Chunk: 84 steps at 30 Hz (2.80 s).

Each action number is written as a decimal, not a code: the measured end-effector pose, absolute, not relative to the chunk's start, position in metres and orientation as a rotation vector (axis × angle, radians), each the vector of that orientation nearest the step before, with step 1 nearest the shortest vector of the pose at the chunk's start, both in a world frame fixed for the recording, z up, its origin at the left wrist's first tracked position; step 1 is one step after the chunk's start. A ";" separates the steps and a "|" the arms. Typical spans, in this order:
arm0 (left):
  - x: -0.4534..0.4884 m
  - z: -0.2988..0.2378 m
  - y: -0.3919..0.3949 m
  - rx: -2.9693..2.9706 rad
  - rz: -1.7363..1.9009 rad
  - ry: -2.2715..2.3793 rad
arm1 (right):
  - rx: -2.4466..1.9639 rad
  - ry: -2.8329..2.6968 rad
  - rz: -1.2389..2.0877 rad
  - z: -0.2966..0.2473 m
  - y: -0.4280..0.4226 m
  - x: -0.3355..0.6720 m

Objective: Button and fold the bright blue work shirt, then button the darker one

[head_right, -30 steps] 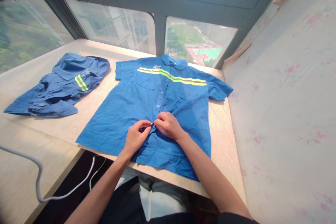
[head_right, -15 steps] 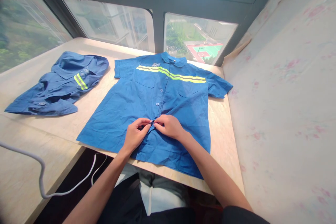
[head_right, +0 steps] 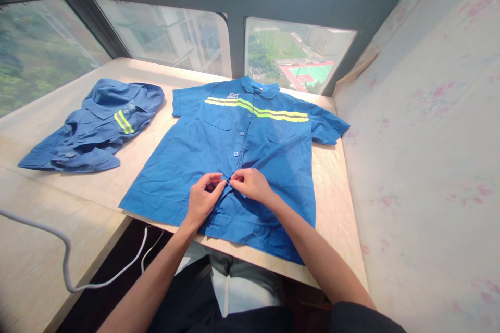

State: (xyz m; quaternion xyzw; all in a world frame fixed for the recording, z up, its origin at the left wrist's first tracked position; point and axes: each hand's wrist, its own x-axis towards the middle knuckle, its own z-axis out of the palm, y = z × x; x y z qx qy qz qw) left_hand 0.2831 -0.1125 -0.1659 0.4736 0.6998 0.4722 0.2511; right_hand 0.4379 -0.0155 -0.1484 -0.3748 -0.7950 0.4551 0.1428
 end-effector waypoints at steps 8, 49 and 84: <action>0.284 -0.168 -0.113 1.328 1.270 1.963 | -1.091 -2.213 1.487 -0.147 -0.012 0.438; 0.270 -0.169 -0.184 2.062 0.412 2.348 | -1.178 -2.521 0.094 -0.192 -0.024 0.454; 0.158 -0.137 -0.190 1.440 1.106 2.608 | -1.327 -2.742 0.004 -0.195 -0.027 0.467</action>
